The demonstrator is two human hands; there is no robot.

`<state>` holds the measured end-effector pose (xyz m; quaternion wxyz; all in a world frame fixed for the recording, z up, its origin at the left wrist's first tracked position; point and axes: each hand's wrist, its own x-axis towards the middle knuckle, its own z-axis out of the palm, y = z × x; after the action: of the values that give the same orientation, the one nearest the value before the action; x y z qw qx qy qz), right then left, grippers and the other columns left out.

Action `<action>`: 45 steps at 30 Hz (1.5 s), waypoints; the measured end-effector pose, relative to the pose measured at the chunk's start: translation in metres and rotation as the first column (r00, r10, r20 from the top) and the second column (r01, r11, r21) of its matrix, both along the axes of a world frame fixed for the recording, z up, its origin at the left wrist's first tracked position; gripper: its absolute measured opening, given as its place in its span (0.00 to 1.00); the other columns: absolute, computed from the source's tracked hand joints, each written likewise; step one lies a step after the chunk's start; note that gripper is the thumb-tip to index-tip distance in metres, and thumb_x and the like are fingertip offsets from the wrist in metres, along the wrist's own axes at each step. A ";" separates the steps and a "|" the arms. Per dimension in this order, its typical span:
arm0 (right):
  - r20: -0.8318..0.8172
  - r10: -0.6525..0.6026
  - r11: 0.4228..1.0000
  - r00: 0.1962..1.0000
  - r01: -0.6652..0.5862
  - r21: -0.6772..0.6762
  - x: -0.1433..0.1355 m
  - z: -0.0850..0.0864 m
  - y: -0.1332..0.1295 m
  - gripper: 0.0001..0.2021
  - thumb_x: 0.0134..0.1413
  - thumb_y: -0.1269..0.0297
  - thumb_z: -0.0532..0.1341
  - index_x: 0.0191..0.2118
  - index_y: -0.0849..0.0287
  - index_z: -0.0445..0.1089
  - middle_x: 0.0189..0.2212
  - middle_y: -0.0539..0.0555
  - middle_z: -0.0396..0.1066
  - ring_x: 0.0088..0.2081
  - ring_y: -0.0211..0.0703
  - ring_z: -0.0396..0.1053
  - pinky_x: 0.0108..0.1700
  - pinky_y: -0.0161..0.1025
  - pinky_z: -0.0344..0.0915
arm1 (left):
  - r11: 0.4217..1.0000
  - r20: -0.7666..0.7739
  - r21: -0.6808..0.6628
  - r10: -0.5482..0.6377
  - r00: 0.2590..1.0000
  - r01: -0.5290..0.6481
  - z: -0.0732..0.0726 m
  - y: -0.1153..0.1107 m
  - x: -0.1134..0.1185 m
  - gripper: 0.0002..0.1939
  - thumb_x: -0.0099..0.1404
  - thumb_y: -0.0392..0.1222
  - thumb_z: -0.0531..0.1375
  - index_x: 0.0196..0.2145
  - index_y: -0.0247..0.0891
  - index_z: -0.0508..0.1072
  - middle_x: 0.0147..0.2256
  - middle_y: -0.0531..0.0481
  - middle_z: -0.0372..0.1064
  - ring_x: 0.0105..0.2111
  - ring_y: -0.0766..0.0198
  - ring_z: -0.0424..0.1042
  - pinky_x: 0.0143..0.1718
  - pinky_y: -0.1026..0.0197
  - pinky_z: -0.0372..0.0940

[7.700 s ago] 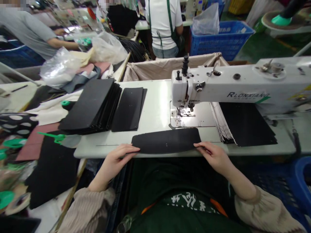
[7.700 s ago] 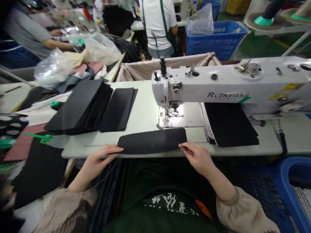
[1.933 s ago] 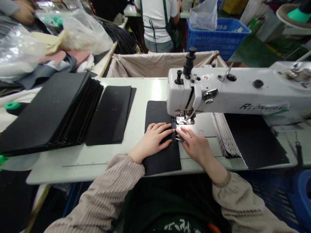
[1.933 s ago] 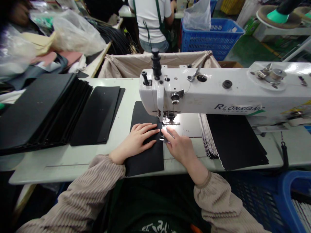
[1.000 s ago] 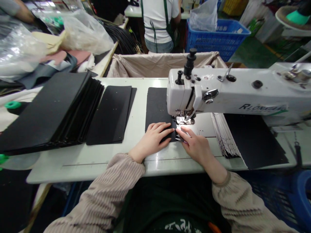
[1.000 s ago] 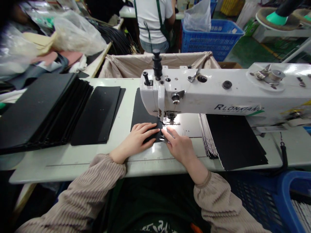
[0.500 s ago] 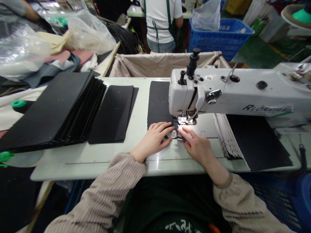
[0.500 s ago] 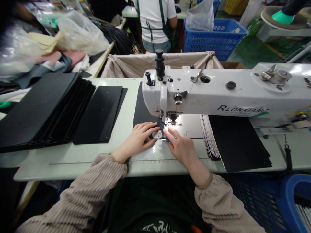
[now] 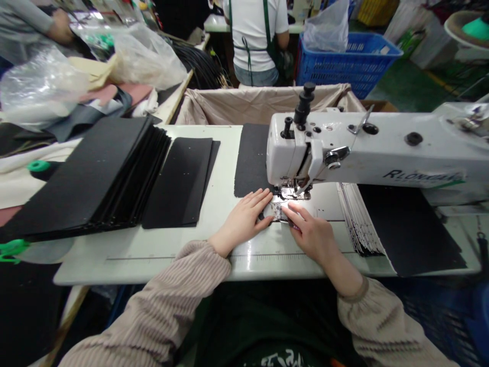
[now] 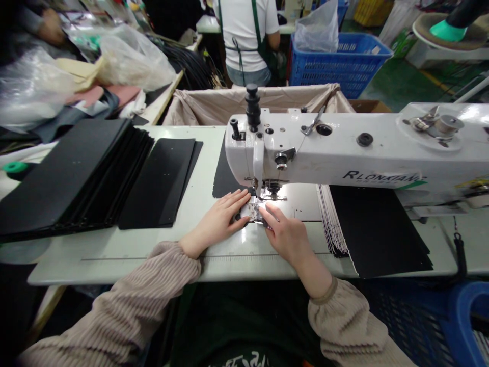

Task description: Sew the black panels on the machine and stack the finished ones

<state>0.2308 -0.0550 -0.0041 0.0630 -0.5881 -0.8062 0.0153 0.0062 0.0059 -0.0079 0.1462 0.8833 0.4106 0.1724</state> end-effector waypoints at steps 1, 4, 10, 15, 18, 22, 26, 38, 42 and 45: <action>-0.003 0.002 1.000 1.000 -0.002 0.003 0.000 0.000 0.000 0.26 0.63 0.64 0.54 0.65 0.44 0.59 0.64 0.51 0.60 0.38 0.44 0.74 0.34 0.41 0.69 | 1.000 0.001 0.001 0.002 1.000 -0.002 0.001 0.002 0.000 0.30 0.71 0.52 0.54 0.66 0.40 0.57 0.66 0.46 0.54 0.66 0.56 0.52 0.67 0.50 0.49; -0.009 -0.002 1.000 1.000 0.002 0.015 0.001 -0.001 -0.001 0.26 0.62 0.65 0.54 0.65 0.45 0.60 0.64 0.50 0.61 0.38 0.44 0.74 0.34 0.40 0.69 | 1.000 0.006 0.002 0.007 1.000 -0.007 0.002 0.008 0.001 0.28 0.71 0.52 0.53 0.64 0.39 0.60 0.64 0.45 0.58 0.63 0.55 0.58 0.64 0.50 0.54; -0.023 -0.003 1.000 1.000 0.003 0.018 0.001 -0.002 -0.001 0.26 0.61 0.65 0.55 0.65 0.45 0.60 0.64 0.49 0.61 0.38 0.44 0.74 0.34 0.41 0.68 | 0.999 -0.008 0.042 -0.021 1.000 0.021 -0.002 0.016 0.003 0.25 0.72 0.48 0.52 0.64 0.39 0.60 0.65 0.45 0.55 0.65 0.53 0.54 0.65 0.46 0.51; -0.037 -0.008 1.000 0.999 0.008 0.006 0.001 -0.003 -0.001 0.26 0.61 0.64 0.54 0.64 0.45 0.60 0.64 0.50 0.61 0.38 0.44 0.74 0.34 0.40 0.68 | 0.999 0.002 0.016 -0.032 0.999 0.032 -0.006 0.016 0.004 0.26 0.72 0.45 0.52 0.65 0.38 0.58 0.66 0.45 0.54 0.67 0.55 0.50 0.68 0.47 0.46; -0.042 -0.011 1.000 0.999 0.011 0.002 0.001 -0.004 -0.001 0.26 0.61 0.64 0.55 0.65 0.45 0.60 0.64 0.51 0.61 0.38 0.44 0.74 0.34 0.41 0.68 | 1.000 0.007 0.007 -0.027 1.000 0.027 -0.005 0.017 0.004 0.25 0.70 0.42 0.54 0.63 0.38 0.61 0.65 0.45 0.55 0.67 0.55 0.52 0.68 0.46 0.46; -0.051 -0.010 1.000 0.999 0.010 0.005 0.001 -0.003 -0.001 0.25 0.62 0.64 0.54 0.64 0.45 0.60 0.64 0.49 0.61 0.39 0.45 0.74 0.35 0.41 0.68 | 0.999 0.007 0.003 -0.034 0.999 0.034 -0.004 0.018 0.004 0.26 0.67 0.39 0.55 0.62 0.38 0.61 0.65 0.46 0.56 0.66 0.55 0.52 0.68 0.47 0.46; -0.047 -0.010 1.000 0.999 0.010 -0.006 0.001 -0.002 -0.002 0.25 0.62 0.64 0.54 0.64 0.46 0.61 0.64 0.49 0.61 0.39 0.45 0.74 0.35 0.42 0.68 | 0.999 0.018 -0.001 -0.038 0.999 0.038 -0.003 0.018 0.004 0.27 0.65 0.37 0.55 0.62 0.38 0.62 0.65 0.46 0.57 0.66 0.55 0.53 0.68 0.46 0.46; -0.140 -0.025 0.999 0.990 0.027 0.016 0.001 -0.005 -0.003 0.23 0.62 0.66 0.52 0.62 0.48 0.62 0.63 0.47 0.63 0.44 0.45 0.73 0.38 0.39 0.67 | 0.999 0.063 0.052 -0.003 0.998 -0.001 -0.007 0.017 0.005 0.23 0.70 0.41 0.52 0.62 0.38 0.61 0.64 0.44 0.59 0.65 0.57 0.55 0.68 0.47 0.46; -0.135 -0.043 0.999 0.990 0.046 0.021 0.001 -0.004 -0.003 0.22 0.63 0.65 0.52 0.61 0.48 0.63 0.62 0.49 0.64 0.45 0.45 0.73 0.37 0.39 0.67 | 0.992 0.097 0.055 0.109 0.989 -0.115 -0.015 0.022 0.004 0.25 0.72 0.44 0.49 0.64 0.34 0.57 0.67 0.39 0.51 0.68 0.53 0.48 0.67 0.45 0.46; -0.130 -0.042 0.999 0.991 0.046 0.025 0.000 -0.001 -0.004 0.21 0.64 0.64 0.51 0.61 0.48 0.63 0.61 0.49 0.64 0.45 0.44 0.73 0.37 0.39 0.67 | 0.990 0.070 0.071 0.117 0.991 -0.122 -0.016 0.026 0.007 0.28 0.73 0.46 0.48 0.66 0.30 0.52 0.67 0.35 0.47 0.68 0.50 0.45 0.66 0.43 0.47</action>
<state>0.2308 -0.0587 -0.0047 0.1236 -0.6026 -0.7874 0.0404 0.0131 0.0324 -0.0238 0.1159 0.8558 0.4511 0.2250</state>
